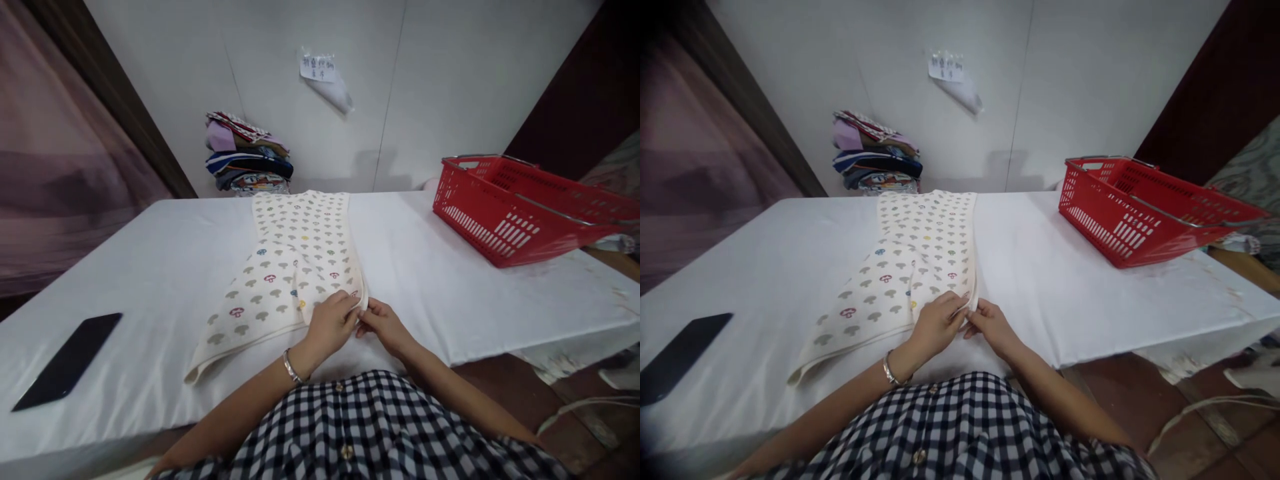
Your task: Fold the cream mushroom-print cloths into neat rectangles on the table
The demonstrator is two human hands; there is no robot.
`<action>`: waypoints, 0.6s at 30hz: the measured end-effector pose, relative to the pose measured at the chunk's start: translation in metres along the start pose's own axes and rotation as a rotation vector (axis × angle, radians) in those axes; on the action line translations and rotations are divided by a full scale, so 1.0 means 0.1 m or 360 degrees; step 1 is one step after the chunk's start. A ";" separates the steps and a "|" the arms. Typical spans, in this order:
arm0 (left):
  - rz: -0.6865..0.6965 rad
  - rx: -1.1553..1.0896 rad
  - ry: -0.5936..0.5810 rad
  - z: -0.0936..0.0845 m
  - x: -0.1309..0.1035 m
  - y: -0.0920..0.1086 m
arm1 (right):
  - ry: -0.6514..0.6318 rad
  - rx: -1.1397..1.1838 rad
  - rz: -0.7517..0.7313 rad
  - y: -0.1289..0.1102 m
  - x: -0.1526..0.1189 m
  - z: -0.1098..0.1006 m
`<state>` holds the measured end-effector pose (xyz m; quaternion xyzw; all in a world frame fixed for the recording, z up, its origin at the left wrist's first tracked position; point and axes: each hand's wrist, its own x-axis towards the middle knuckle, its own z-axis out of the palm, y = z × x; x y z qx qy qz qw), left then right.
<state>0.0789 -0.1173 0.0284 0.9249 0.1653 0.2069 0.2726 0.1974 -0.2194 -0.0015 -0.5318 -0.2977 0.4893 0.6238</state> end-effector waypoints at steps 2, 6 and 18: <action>0.0034 0.0135 -0.0029 0.04 -0.02 0.00 | -0.0018 -0.0019 0.0011 0.00 -0.01 -0.01; 0.0101 0.0385 -0.0103 0.08 -0.03 -0.01 | -0.0002 -0.0007 0.0055 0.01 -0.03 -0.04; 0.0238 0.0504 -0.0197 0.05 -0.07 0.07 | -0.0134 0.0105 0.0099 -0.08 -0.09 -0.09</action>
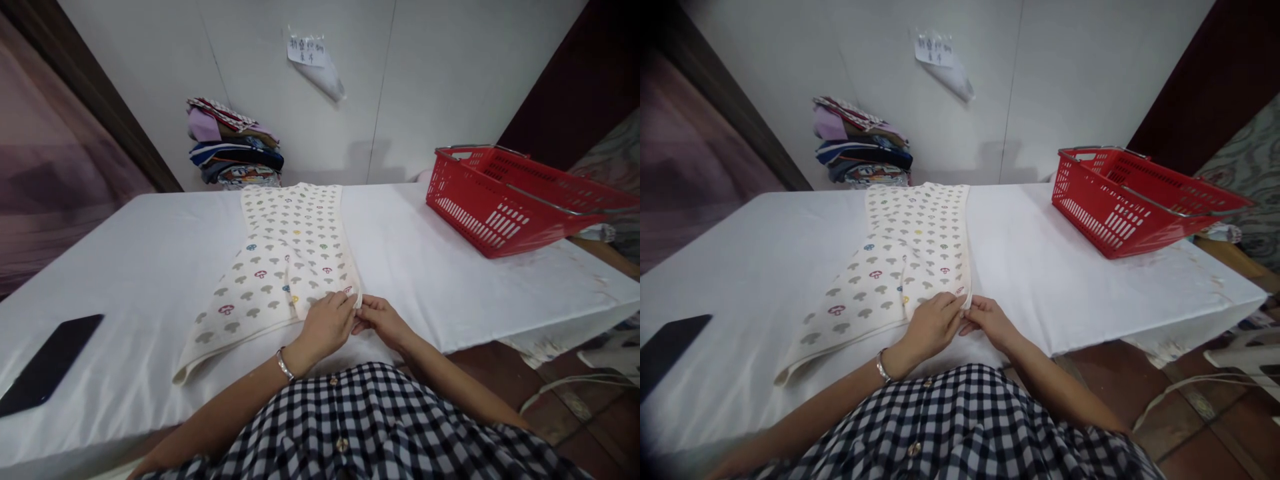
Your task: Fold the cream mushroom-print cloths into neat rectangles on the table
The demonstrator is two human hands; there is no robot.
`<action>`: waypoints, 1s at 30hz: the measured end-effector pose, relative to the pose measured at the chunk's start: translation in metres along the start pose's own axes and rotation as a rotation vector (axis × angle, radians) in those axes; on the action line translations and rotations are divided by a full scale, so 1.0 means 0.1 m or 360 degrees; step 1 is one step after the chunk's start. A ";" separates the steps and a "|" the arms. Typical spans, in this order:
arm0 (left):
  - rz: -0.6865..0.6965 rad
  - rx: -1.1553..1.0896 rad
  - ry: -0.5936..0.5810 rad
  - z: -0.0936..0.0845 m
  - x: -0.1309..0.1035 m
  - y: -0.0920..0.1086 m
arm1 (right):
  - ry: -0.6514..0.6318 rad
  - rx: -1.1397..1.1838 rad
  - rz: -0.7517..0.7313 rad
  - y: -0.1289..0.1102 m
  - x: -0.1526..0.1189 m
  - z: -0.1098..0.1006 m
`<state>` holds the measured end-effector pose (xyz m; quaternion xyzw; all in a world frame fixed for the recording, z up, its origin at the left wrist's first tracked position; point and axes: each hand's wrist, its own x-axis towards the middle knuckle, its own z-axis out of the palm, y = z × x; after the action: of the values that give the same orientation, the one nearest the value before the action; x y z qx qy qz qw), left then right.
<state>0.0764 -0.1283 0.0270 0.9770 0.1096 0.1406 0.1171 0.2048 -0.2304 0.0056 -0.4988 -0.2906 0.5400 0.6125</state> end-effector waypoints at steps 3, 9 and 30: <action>0.0012 -0.0041 -0.0024 0.00 -0.03 0.00 | -0.0009 0.0015 0.0014 0.00 -0.01 -0.02; -0.0017 -0.0040 -0.0003 0.04 -0.04 -0.01 | -0.0059 0.0005 -0.0029 0.02 0.00 -0.02; -0.0676 -0.1678 -0.0338 -0.05 0.10 -0.47 | 0.0168 0.0034 0.0048 0.36 0.21 -0.02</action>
<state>0.0758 -0.0800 0.0220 0.7519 0.2061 0.0508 0.6242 0.1981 -0.2141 -0.0318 -0.5244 -0.2444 0.5252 0.6240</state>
